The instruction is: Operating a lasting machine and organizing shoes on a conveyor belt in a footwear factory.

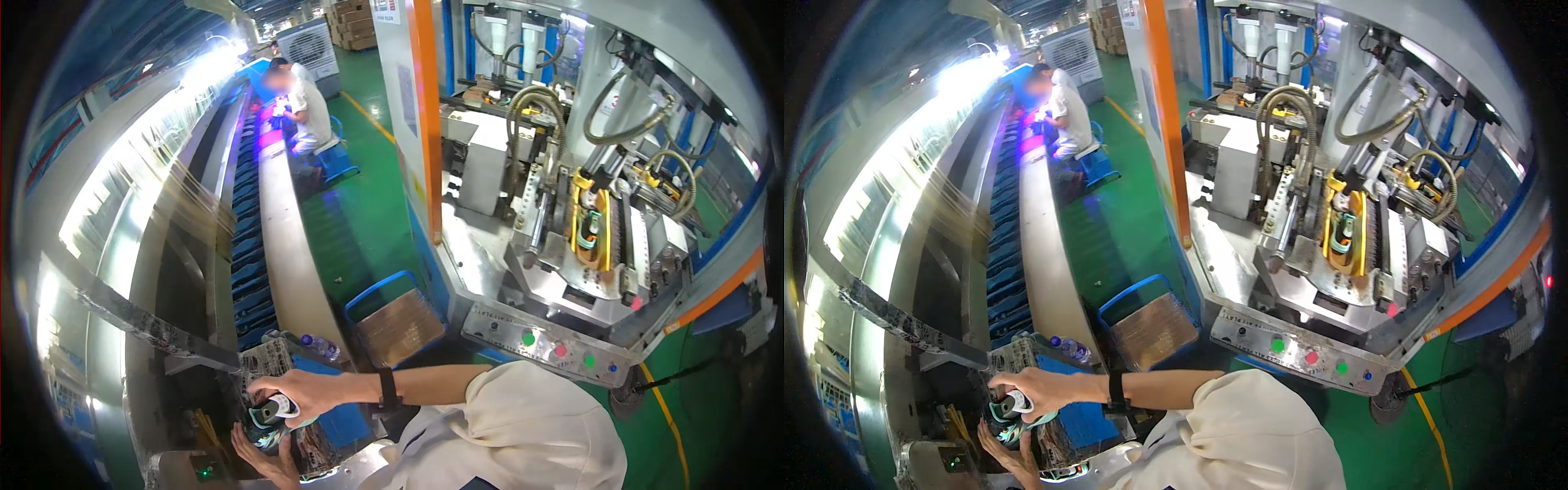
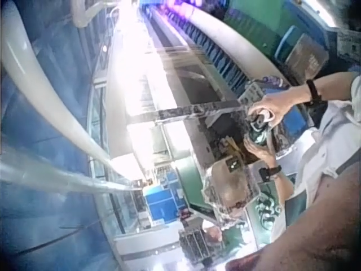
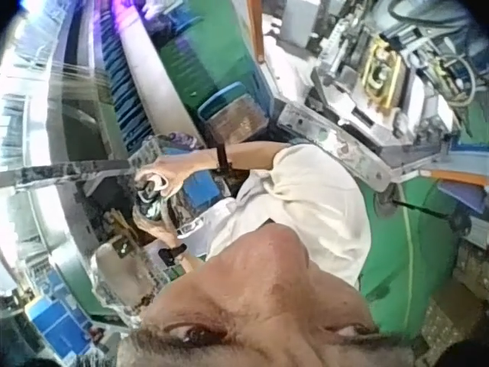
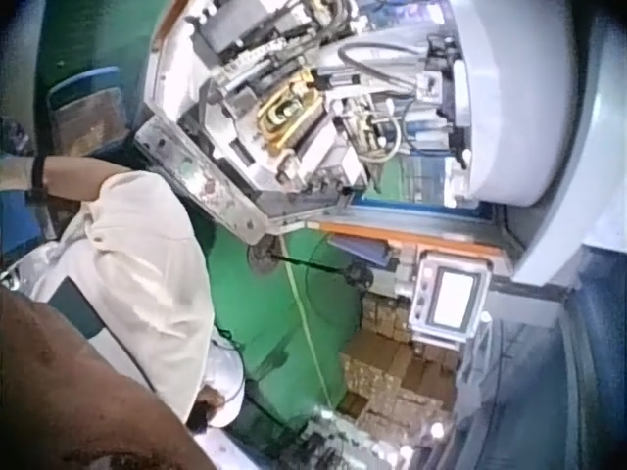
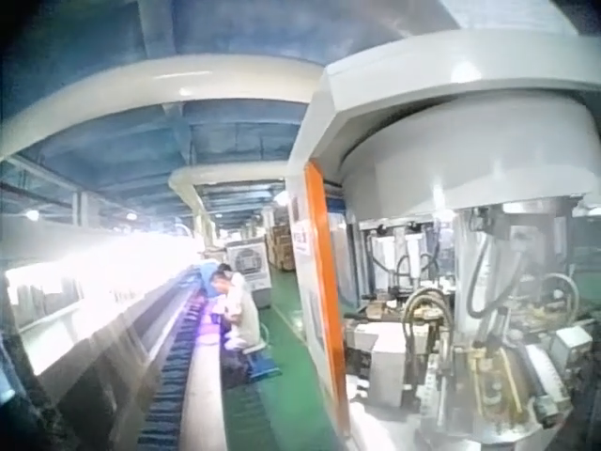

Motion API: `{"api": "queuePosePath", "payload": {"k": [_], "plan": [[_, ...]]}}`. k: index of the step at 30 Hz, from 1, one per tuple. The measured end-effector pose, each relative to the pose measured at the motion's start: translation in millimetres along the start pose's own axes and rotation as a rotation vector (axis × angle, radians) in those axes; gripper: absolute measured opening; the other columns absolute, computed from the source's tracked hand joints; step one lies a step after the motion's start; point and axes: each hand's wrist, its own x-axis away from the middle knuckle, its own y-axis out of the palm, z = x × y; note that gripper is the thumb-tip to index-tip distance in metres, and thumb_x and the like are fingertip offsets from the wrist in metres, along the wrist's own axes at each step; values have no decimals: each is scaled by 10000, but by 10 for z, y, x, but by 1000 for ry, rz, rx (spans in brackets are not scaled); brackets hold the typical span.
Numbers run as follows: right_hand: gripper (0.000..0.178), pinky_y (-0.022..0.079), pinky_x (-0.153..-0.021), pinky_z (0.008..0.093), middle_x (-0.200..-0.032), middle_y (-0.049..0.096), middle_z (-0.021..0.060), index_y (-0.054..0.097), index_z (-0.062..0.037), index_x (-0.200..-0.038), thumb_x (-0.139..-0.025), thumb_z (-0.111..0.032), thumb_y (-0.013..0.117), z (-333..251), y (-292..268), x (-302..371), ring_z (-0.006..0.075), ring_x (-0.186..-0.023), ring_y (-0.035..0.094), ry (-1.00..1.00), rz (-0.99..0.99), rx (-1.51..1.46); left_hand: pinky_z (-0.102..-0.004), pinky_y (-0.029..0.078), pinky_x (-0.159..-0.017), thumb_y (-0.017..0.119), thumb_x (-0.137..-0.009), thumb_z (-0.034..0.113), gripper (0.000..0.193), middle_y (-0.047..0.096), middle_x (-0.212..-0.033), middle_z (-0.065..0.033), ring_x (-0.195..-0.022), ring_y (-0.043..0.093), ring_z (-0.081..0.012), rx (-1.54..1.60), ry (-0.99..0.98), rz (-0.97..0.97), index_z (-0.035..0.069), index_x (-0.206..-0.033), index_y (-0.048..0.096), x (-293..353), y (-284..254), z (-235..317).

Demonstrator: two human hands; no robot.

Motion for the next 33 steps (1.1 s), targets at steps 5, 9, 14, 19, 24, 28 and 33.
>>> {"api": "queuePosePath", "payload": {"k": [5, 9, 14, 19, 24, 28, 33], "plan": [[858, 504, -806, 468, -990, 665, 206, 454, -48, -1284, -537, -173, 856, -460, -187, -275, 422, -946, 629, 128, -483, 512, -534, 246, -1117, 760, -787, 286, 848, 336, -1474, -260, -1362, 312, -428, 300, -223, -108, -44, -1440, 333, 332, 88, -209], [822, 515, -789, 471, -939, 672, 220, 526, 0, -1166, -473, -258, 884, -766, -36, -494, 416, -948, 637, 251, -767, 683, -545, 247, -1112, 755, -812, 326, 819, 360, -1465, -242, -1366, 311, -412, 287, -164, -112, -54, -1420, 359, 306, -62, -195], [705, 533, -742, 444, -860, 670, 206, 581, 41, -1036, -494, -317, 855, -504, 382, -522, 396, -848, 664, 192, -580, 741, -553, 268, -1105, 740, -832, 342, 765, 405, -1443, -213, -1373, 316, -385, 197, -155, -99, -49, -1398, 404, 330, -63, -224], [584, 527, -714, 436, -696, 655, 159, 600, 34, -962, -541, -278, 859, -551, 360, -361, 381, -763, 670, 26, -410, 805, -539, 301, -1093, 701, -780, 582, 895, 427, -1430, -210, -1355, 344, -402, 146, -164, -95, -33, -1372, 431, 269, -87, -179], [553, 512, -701, 444, -734, 658, 159, 588, 17, -999, -583, -256, 830, -505, 325, -167, 383, -777, 665, -11, -335, 835, -538, 277, -1118, 695, -835, 501, 854, 354, -1485, -219, -1383, 317, -397, 86, -93, -37, -19, -1429, 371, 274, -89, -116], [635, 513, -732, 438, -922, 668, 188, 515, -6, -1164, -633, -222, 788, -391, 156, 415, 392, -816, 657, 28, 19, 626, -484, 269, -1142, 663, -912, 342, 832, 295, -1516, -267, -1391, 334, -370, 413, -336, 74, -43, -1498, 216, 350, 61, -45], [678, 512, -812, 318, -1021, 640, 115, 491, -10, -1300, -706, -196, 760, -932, -140, 1498, 191, -877, 624, 499, 518, -38, -437, 346, -1092, 512, -1008, 296, 636, 400, -1463, -234, -1327, 432, -306, 950, -307, -95, -47, -1485, 270, 408, -84, 886]]}}
